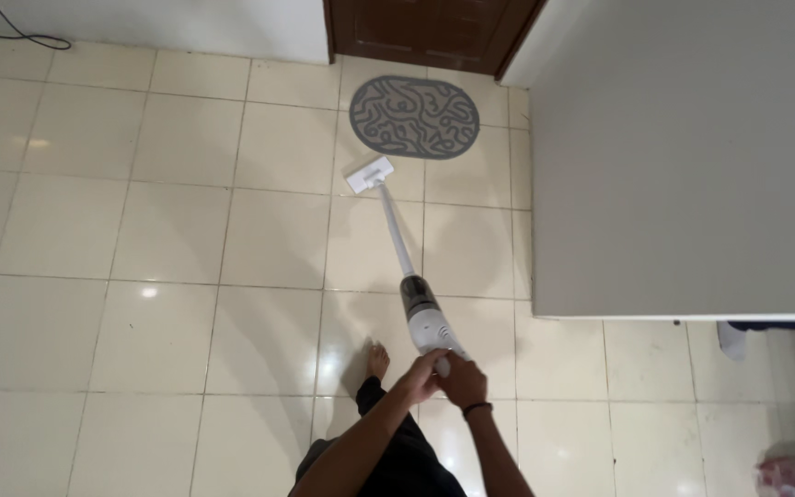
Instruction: The person uses a white cordless stick vacuum cleaner to clean a tiled floor. They move the vacuum back and forth in a systematic manner, covering the area near a doorway and a patterned rug.
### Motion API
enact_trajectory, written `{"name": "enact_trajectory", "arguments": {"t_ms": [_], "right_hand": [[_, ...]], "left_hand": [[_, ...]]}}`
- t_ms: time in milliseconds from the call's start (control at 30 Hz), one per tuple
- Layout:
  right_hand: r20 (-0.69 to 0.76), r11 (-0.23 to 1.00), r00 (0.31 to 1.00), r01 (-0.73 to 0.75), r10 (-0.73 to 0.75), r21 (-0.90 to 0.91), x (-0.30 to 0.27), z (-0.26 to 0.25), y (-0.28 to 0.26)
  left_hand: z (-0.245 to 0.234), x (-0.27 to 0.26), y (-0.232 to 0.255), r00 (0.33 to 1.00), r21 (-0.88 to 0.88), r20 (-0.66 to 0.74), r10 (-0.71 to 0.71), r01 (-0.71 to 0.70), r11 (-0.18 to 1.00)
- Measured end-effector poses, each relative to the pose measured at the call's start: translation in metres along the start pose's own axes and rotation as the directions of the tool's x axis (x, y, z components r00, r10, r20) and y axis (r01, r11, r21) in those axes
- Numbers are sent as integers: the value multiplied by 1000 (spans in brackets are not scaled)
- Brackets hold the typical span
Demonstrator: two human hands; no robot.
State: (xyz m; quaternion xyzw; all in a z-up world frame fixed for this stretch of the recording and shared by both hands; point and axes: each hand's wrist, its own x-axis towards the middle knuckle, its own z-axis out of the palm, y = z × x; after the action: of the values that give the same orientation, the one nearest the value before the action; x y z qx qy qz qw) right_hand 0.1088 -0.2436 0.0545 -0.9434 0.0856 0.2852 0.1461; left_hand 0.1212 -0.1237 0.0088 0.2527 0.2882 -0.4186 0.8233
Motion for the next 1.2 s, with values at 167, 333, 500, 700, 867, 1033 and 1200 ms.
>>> {"name": "enact_trajectory", "arguments": {"t_ms": [167, 333, 500, 700, 867, 1033, 1200], "right_hand": [[-101, 965, 982, 137, -162, -223, 55, -61, 32], [-63, 917, 978, 163, -199, -364, 98, -119, 16], [-42, 946, 983, 162, -181, -279, 133, -145, -26], [14, 979, 991, 127, -131, 159, 165, -115, -92], [119, 811, 965, 126, -234, 571, 190, -75, -156], [211, 546, 958, -74, -194, 835, 216, -49, -225], [223, 210, 968, -195, -118, 958, 241, -31, -310]], "left_hand": [[58, 63, 23, 997, -91, -75, -2, -5, 996], [88, 98, 55, 993, -143, -91, 74, -87, 986], [85, 106, 114, 979, -88, -186, 78, -96, 991], [37, 78, 183, 920, 220, -296, 258, -197, 955], [-19, 46, 231, 882, 242, -305, 359, -292, 925], [-63, 16, 292, 838, 368, -252, 484, -379, 849], [-95, -4, 382, 831, 683, -339, 442, -106, 722]]}}
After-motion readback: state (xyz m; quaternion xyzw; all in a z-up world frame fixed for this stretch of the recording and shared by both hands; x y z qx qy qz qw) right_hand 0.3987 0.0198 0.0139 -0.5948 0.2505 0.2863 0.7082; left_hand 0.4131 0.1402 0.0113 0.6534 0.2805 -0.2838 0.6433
